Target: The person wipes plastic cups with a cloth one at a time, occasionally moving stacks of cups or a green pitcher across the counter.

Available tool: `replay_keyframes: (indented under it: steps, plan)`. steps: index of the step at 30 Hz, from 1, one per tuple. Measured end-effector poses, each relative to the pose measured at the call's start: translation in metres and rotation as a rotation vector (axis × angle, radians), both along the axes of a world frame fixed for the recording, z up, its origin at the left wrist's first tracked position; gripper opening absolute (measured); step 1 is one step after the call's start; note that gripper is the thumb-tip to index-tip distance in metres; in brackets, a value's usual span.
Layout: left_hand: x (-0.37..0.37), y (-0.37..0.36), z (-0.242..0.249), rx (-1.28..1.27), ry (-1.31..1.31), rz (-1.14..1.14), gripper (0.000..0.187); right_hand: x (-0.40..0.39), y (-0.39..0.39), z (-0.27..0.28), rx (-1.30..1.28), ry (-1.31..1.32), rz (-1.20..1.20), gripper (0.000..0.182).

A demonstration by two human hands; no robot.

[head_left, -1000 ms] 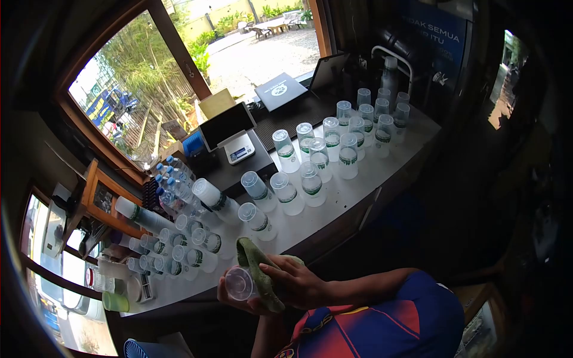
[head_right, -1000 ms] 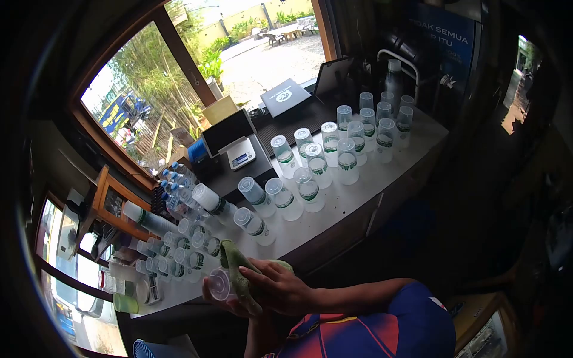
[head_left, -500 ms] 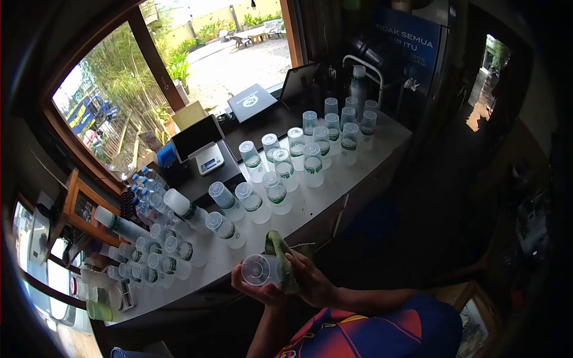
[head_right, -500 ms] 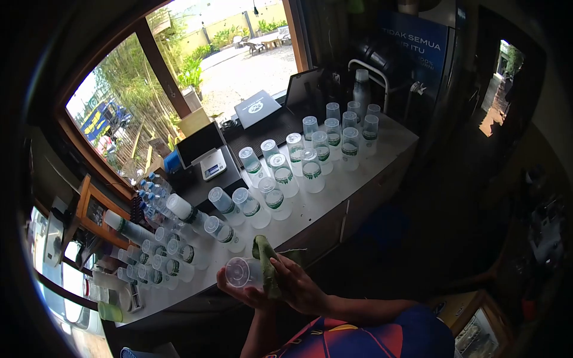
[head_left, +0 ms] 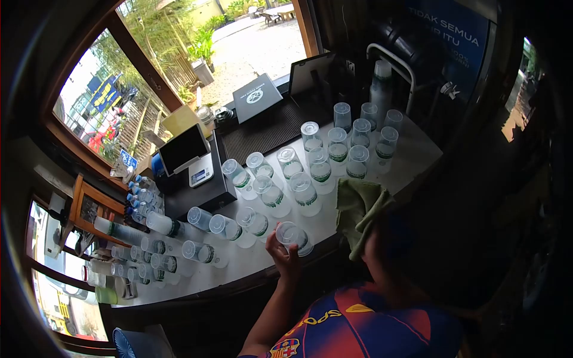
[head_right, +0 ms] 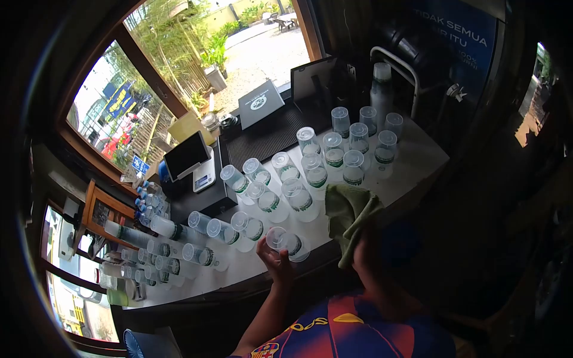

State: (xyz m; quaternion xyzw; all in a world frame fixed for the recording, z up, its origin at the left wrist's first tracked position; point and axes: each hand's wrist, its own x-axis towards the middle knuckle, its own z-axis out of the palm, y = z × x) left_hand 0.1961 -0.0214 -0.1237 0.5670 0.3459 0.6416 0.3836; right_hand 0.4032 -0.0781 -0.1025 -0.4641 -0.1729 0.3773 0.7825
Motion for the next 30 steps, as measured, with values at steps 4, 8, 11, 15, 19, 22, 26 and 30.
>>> replay_keyframes:
  steps: [4, 8, 11, 15, 19, 22, 26, 30]
  plan:
    - [0.022, 0.030, -0.015, 0.057, 0.056, 0.129, 0.081, 0.080, 0.029, 0.000, -0.008, 0.184, 0.012, 0.052]
    - [0.033, 0.047, -0.003, 0.157, 0.142, 0.239, 0.077, 0.109, 0.056, 0.021, 0.096, 0.108, 0.085, 0.055]
    - [0.024, 0.041, 0.008, 0.267, 0.473, 0.506, 0.069, 0.120, 0.063, 0.012, 0.163, 0.138, 0.169, 0.058]
    - [0.003, 0.033, 0.050, 0.538, 0.440, 0.644, 0.069, 0.132, 0.076, -0.016, 0.047, -0.371, 0.178, 0.057]
    - [-0.066, 0.046, 0.124, 0.582, 0.542, 0.783, 0.060, 0.111, 0.083, 0.027, 0.367, 0.444, 0.337, 0.057]
    - [-0.154, 0.077, 0.167, 0.416, 0.568, 0.816, 0.059, 0.099, 0.091, 0.032, 0.367, 0.435, 0.311, 0.056]
    - [-0.270, 0.127, 0.183, 0.113, 0.855, 0.931, 0.076, 0.054, 0.090, 0.057, 0.385, 0.470, 0.296, 0.055]
    - [-0.334, 0.148, 0.157, -0.210, 0.999, 0.699, 0.081, 0.013, 0.076, 0.066, 0.351, 0.373, 0.298, 0.055]
